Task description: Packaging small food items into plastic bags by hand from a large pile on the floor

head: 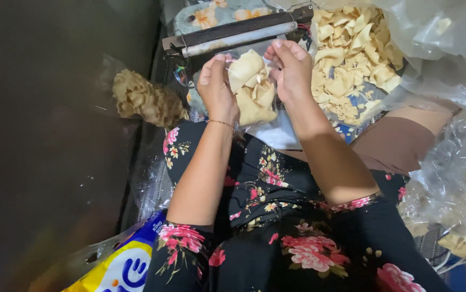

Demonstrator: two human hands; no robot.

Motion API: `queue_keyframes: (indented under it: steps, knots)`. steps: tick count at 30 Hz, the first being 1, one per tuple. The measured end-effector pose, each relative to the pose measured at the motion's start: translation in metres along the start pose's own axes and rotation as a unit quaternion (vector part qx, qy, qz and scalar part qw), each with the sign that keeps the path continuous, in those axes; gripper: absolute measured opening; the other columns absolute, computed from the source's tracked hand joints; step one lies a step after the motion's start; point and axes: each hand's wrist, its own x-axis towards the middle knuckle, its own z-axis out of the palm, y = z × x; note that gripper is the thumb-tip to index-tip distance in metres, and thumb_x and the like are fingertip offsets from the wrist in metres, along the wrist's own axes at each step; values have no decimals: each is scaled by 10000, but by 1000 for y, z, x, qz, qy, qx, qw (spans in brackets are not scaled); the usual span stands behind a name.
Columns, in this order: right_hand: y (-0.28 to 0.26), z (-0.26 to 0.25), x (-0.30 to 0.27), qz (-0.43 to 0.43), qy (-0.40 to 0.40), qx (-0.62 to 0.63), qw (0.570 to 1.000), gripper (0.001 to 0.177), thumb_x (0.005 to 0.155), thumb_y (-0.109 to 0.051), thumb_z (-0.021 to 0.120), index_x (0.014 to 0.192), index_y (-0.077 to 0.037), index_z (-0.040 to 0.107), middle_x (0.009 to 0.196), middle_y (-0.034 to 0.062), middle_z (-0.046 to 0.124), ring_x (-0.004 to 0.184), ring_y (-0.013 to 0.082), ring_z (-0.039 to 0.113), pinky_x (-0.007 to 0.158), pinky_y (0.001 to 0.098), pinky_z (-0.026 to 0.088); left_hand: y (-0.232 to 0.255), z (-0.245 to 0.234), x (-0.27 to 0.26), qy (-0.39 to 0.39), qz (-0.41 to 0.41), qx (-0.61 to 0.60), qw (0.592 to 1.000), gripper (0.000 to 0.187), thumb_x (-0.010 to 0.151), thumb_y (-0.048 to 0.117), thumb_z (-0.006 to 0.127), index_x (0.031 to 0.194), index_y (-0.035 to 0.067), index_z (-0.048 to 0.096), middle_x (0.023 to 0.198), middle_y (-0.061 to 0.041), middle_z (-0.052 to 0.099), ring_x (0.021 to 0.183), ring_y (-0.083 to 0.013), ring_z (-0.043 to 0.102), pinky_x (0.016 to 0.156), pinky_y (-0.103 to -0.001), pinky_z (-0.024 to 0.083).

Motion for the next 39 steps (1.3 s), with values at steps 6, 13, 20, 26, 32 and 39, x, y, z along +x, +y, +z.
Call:
queue_keyframes:
  steps: [6,13,20,26,32,39]
  knots:
    - [8,2,8,0,21,12,1000,57,898,-116,736,906,-60,726,795,84,725,736,181,688,627,294,542,1,8,3,41,-1,27,999,64,841,75,697,829,13,691,722,-131,718,614,-179,646,591,-298,519]
    - [15,-2,18,-12,23,22,999,87,876,-106,754,939,-51,731,802,98,738,735,183,697,612,277,539,-1,5,10,31,-12,11,999,80,835,80,703,800,11,682,717,-145,723,610,-195,660,582,-299,517]
    - [4,4,8,-2,35,6,999,112,885,-108,762,973,-41,741,816,85,742,744,171,698,627,270,555,1,5,11,38,-22,10,999,49,839,52,698,824,7,682,715,-122,709,609,-187,647,574,-304,506]
    - [5,-27,-23,-37,-42,27,998,112,924,-174,731,984,-86,697,867,80,746,845,185,757,716,264,604,22,-3,-38,-29,42,123,991,128,901,174,722,952,58,705,888,-108,751,815,-177,743,702,-268,623]
    - [-33,-55,-97,-555,-102,-352,747,254,929,-174,774,1109,-1,724,1132,202,685,1086,415,649,1109,569,396,46,0,-123,-203,255,367,871,77,907,103,757,866,43,732,872,-145,764,863,-274,737,818,-374,568]
    - [-88,-106,-146,-577,-104,-441,680,165,1017,-213,617,957,-157,761,938,-8,721,898,218,681,1140,583,273,40,-2,-168,-283,164,301,896,182,892,113,709,838,-49,645,884,-240,689,836,-296,674,815,-413,532]
